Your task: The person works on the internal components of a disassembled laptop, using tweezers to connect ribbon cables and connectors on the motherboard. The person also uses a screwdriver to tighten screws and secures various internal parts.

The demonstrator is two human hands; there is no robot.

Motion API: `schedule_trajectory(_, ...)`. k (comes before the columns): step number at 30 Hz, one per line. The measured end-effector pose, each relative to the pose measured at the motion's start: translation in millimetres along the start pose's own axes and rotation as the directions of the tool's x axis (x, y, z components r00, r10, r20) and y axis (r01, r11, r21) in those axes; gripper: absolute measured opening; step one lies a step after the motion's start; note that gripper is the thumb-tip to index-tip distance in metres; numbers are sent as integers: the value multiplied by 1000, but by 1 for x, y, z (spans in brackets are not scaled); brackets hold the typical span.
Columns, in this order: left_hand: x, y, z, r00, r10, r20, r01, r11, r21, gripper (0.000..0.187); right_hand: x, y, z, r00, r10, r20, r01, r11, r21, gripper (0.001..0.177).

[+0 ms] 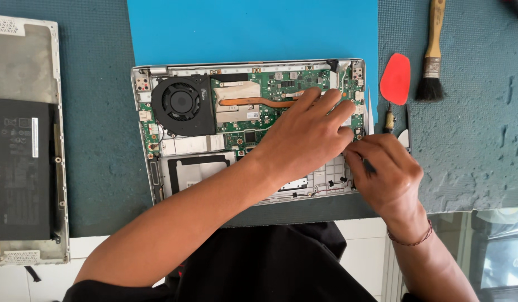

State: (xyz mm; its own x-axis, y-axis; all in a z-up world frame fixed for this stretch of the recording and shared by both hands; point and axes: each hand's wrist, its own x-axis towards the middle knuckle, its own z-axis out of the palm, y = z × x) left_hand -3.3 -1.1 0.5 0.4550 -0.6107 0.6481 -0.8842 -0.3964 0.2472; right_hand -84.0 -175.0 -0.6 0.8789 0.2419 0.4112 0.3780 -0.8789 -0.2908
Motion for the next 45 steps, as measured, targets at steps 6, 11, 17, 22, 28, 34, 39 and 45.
schedule_trajectory(6,-1,5,-1,999,2,-41,-2,1000,0,25,0,4,-2,998,56,25,-57,998,41,9)
schedule_trajectory(11,-9,22,-14,994,-94,47,94,996,-4,19,8,1,-11,992,97,79,-104,990,93,7)
schedule_trajectory(17,-22,49,-9,962,-259,84,259,966,8,5,10,3,-9,998,-18,63,13,996,88,8)
schedule_trajectory(22,-29,61,-3,940,-323,112,321,946,37,13,13,-3,-8,987,-157,22,156,987,34,9)
schedule_trajectory(28,-31,63,-3,929,-344,135,345,939,21,18,13,-2,0,986,-160,-46,162,985,54,7)
schedule_trajectory(34,-32,62,-4,933,-334,136,334,942,21,19,10,3,-2,997,-81,-8,81,981,175,6)
schedule_trajectory(39,-32,61,-2,934,-337,116,338,941,18,20,14,0,-10,989,121,88,-138,963,232,9)
schedule_trajectory(45,-31,61,-3,934,-338,117,339,941,14,22,17,2,-11,988,119,95,-136,970,199,9)
